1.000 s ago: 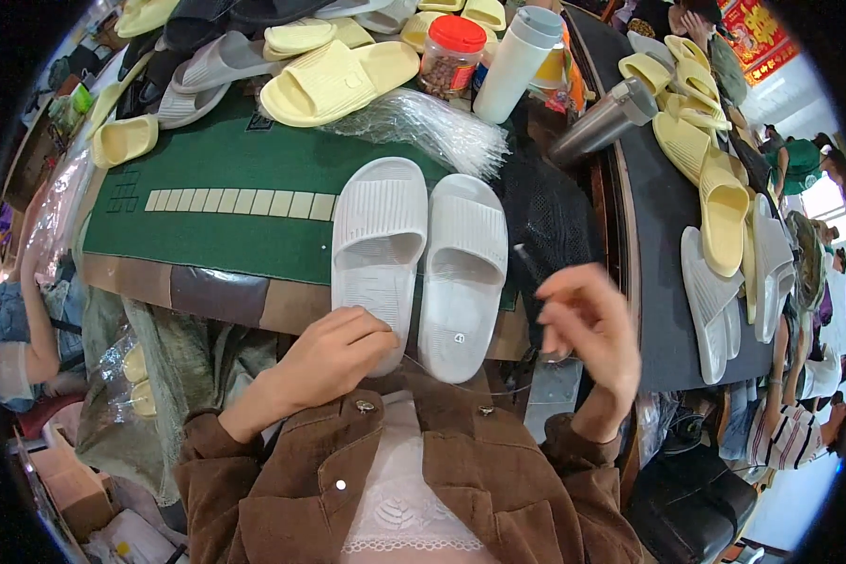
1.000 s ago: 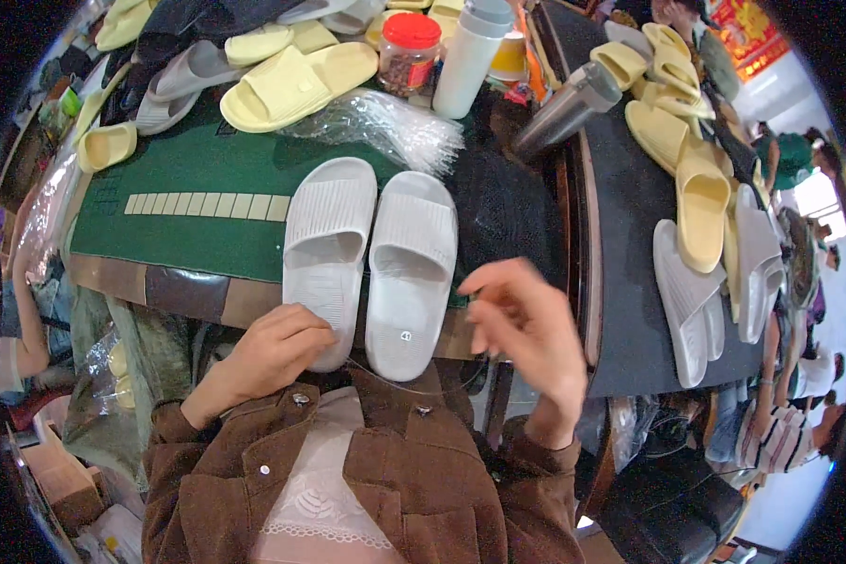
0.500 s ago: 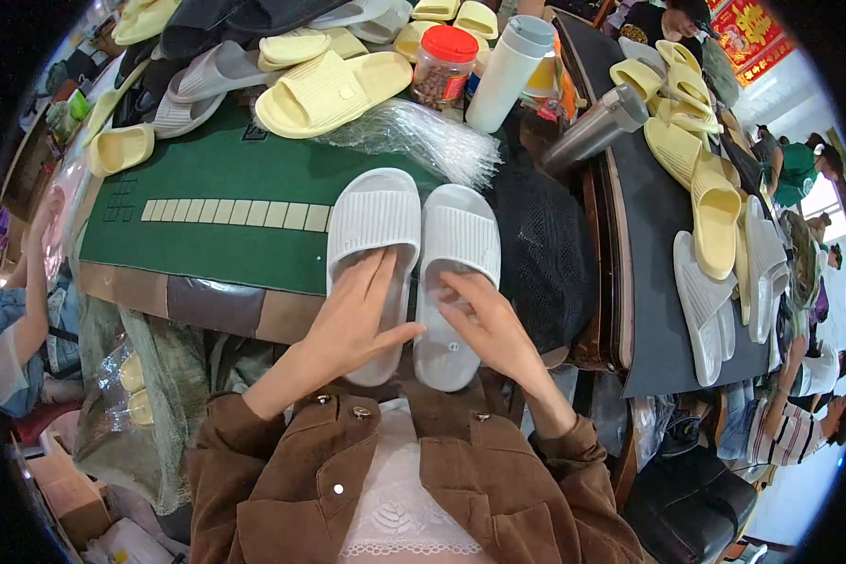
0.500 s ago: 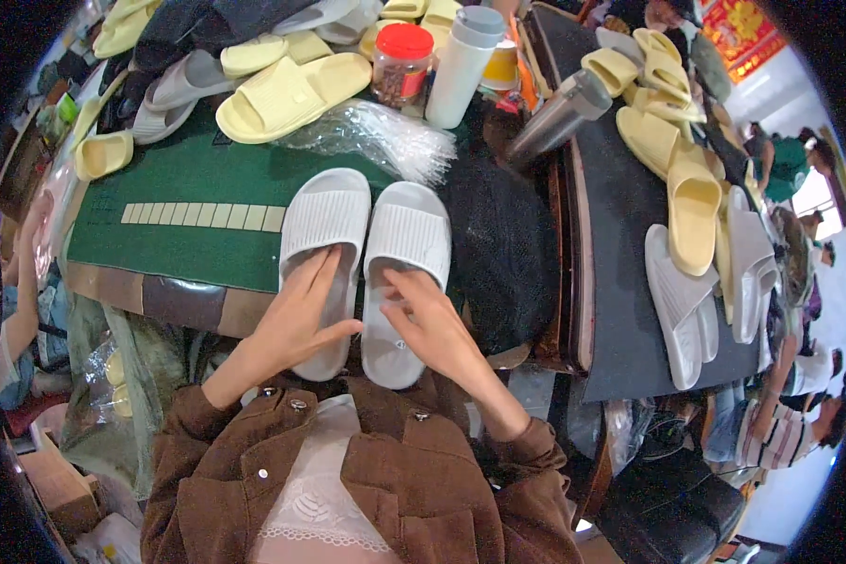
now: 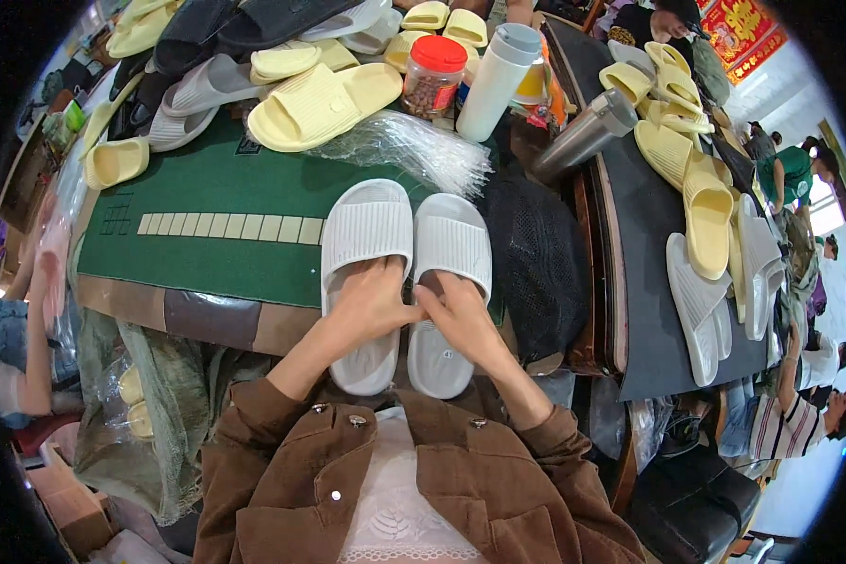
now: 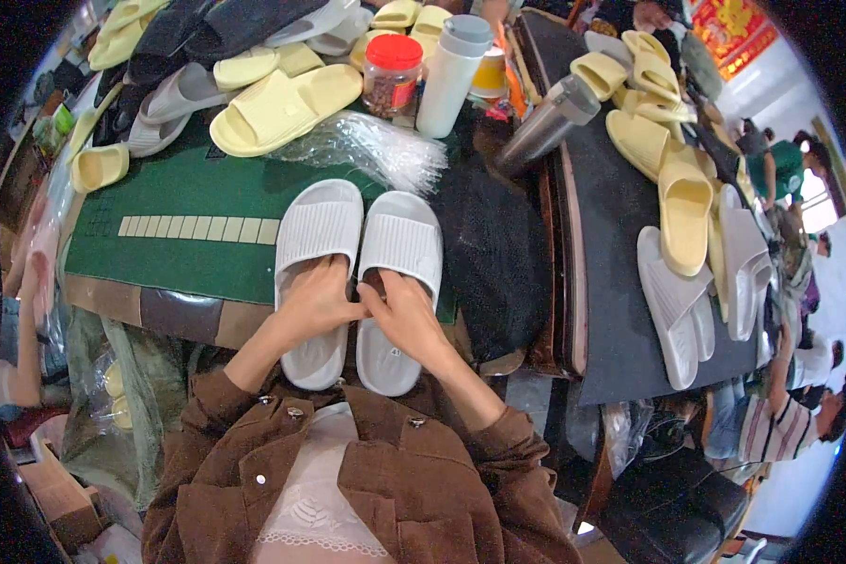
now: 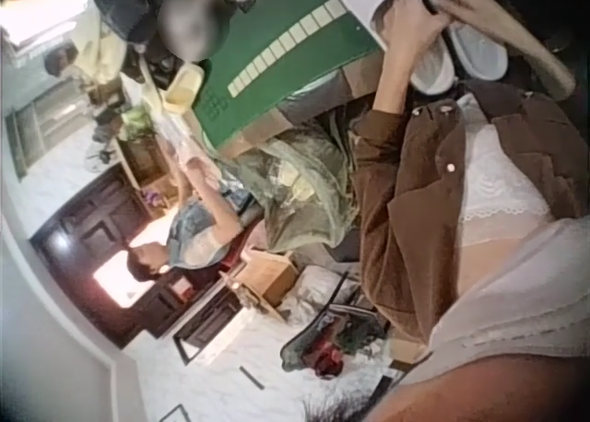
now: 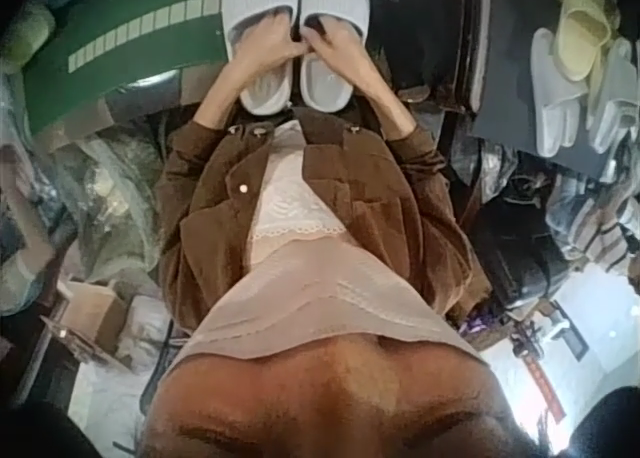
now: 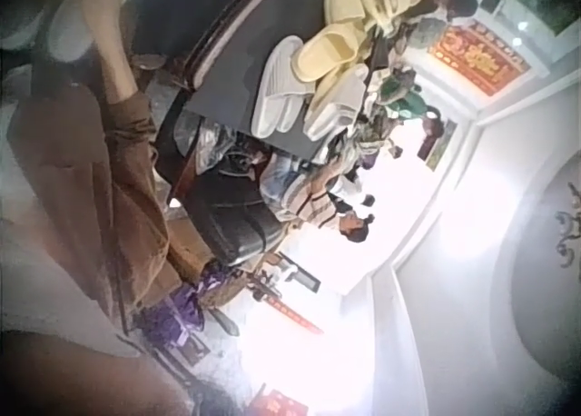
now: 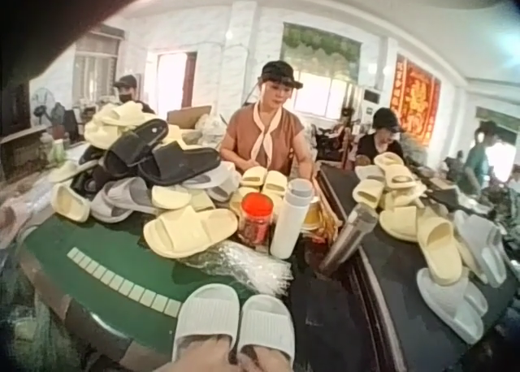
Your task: The person is inspecting and checking several pairs of yellow and grey plastic slippers for defects in a factory finishing area.
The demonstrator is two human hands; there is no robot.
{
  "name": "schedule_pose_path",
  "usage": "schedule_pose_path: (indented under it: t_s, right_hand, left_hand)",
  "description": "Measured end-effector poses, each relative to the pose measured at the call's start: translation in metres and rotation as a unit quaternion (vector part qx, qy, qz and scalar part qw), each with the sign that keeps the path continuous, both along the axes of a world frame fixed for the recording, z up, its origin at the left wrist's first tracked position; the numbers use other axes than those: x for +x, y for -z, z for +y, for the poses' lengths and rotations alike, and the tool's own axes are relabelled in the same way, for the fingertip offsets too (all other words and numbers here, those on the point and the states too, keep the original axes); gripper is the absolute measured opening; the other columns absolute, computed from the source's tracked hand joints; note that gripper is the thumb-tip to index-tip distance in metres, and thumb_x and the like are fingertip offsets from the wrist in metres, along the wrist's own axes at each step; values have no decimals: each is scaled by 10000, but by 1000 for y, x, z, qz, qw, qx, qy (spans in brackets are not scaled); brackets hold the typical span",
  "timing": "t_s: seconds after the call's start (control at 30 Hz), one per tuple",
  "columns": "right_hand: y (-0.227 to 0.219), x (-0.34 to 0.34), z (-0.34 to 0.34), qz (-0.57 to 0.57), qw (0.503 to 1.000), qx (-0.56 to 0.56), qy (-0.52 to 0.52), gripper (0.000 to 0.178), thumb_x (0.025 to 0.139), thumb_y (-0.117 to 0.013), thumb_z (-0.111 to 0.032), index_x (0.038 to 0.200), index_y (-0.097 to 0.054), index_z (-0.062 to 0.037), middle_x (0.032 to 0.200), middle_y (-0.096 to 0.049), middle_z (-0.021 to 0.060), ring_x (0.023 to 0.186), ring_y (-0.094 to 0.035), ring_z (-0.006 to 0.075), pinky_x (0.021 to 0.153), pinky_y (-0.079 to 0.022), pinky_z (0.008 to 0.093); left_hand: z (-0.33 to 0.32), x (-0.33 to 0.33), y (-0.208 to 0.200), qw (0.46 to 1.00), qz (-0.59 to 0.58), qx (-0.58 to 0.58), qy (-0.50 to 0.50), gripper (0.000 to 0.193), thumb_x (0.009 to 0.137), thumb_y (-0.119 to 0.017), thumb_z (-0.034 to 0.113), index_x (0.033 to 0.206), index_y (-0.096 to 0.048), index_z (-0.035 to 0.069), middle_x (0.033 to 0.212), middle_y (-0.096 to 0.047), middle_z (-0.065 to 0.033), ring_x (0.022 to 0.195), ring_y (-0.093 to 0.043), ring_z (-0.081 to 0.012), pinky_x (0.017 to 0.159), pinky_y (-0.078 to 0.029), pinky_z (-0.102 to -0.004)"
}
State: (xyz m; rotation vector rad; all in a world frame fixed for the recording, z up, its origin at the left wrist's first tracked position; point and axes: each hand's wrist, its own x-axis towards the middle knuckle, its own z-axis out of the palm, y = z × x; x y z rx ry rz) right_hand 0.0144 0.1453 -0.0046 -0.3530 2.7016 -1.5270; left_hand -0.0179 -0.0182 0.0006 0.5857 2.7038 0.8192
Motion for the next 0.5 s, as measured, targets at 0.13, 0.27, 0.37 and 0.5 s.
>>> schedule_pose_path:
  t_s: [0.13,0.27,0.37,0.5]
  right_hand:
    - [5,1,1,2,1000,-1,15,271,908,-580,-204,878,-550,63,633,-567,142,535,-537,185,498,-405,333]
    - [13,-1,2,-4,999,-33,11,259,906,-583,-191,893,-547,65,675,-601,138,552,-571,179,508,-429,313]
    - [6,0,2,-27,1000,2,1,235,907,-576,-166,908,-545,66,699,-619,146,580,-602,186,525,-447,307]
    - [14,3,2,-23,999,-33,3,196,897,-578,-133,912,-544,60,735,-629,149,659,-627,192,582,-465,301]
  left_hand:
    - [-1,0,5,999,30,29,9,695,718,-699,409,1115,-434,-97,1103,-517,-312,1037,-527,-442,849,-452,-476]
    - [-4,0,9,999,28,44,15,675,744,-690,397,1132,-423,-87,1100,-517,-302,1033,-527,-443,843,-452,-477]
    - [-7,0,9,998,35,48,17,666,761,-682,393,1145,-416,-82,1105,-513,-304,1026,-529,-444,835,-455,-477]
    - [-8,0,14,997,32,65,8,676,775,-674,410,1171,-413,-70,1121,-504,-306,1008,-533,-450,815,-464,-479]
